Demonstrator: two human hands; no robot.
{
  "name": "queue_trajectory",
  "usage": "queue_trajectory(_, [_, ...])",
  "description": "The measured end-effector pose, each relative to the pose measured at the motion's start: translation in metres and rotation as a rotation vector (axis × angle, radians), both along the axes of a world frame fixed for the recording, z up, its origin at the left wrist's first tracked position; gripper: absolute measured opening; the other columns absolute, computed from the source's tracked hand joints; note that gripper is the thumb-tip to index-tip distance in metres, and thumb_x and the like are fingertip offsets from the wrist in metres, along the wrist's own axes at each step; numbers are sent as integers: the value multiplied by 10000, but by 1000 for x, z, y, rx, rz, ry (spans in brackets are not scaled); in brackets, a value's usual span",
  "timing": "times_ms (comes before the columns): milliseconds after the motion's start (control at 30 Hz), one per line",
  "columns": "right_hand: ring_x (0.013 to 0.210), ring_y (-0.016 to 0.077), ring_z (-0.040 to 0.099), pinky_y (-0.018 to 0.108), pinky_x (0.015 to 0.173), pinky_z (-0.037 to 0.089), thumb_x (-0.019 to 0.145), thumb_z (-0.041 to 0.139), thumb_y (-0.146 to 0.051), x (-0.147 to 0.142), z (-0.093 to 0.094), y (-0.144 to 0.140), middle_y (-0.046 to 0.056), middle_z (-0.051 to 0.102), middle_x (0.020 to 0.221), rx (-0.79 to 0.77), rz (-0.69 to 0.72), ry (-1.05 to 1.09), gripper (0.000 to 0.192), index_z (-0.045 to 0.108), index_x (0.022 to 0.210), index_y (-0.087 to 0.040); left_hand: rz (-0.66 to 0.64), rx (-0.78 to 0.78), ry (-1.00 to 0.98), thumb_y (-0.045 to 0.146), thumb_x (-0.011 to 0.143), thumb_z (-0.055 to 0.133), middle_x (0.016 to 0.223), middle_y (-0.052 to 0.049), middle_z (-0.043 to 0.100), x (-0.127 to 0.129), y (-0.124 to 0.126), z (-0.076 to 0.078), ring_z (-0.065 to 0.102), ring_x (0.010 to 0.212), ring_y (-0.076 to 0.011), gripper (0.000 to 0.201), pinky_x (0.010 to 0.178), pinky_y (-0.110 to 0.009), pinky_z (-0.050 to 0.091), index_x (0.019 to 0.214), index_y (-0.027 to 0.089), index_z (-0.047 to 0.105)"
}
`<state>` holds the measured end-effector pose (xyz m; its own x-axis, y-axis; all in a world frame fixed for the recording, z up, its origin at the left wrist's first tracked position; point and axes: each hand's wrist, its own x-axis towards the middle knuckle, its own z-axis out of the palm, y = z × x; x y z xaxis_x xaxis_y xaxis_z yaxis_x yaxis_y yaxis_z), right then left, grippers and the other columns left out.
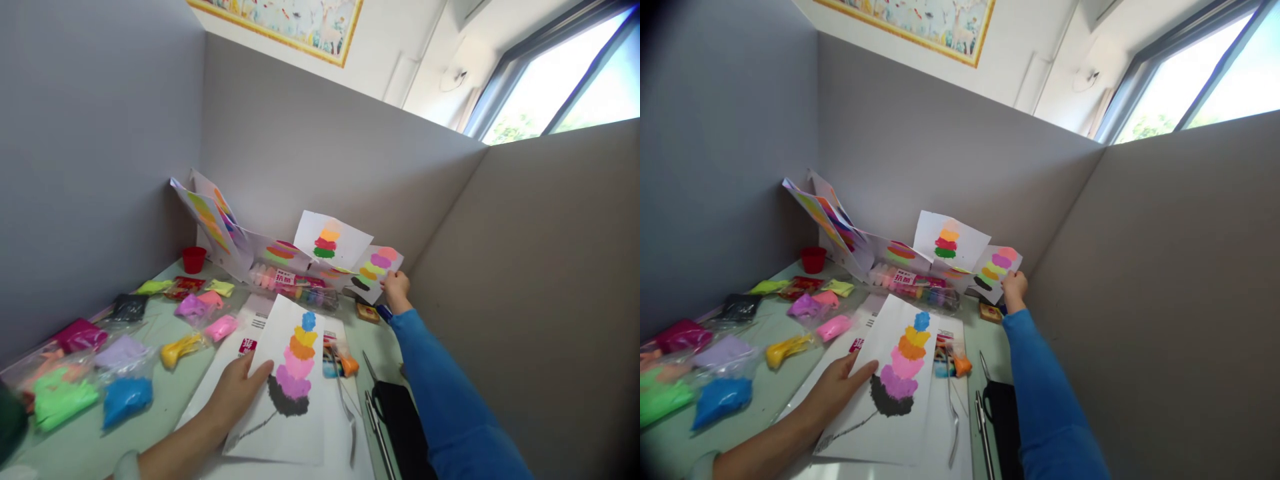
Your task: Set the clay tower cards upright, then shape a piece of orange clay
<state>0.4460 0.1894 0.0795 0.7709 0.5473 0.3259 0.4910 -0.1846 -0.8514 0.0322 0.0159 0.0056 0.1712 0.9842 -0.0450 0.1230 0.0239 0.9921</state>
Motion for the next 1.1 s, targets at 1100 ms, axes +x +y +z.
queue_trajectory(1100, [613, 135, 609, 213, 532, 443, 897, 405, -336, -30, 14, -17, 73, 650, 761, -326, 264, -122, 314, 610, 1031, -140, -5, -46, -32, 517, 683, 648, 796, -79, 742, -1, 2, -6, 686, 760, -291, 526, 634, -314, 529, 1038, 132, 690])
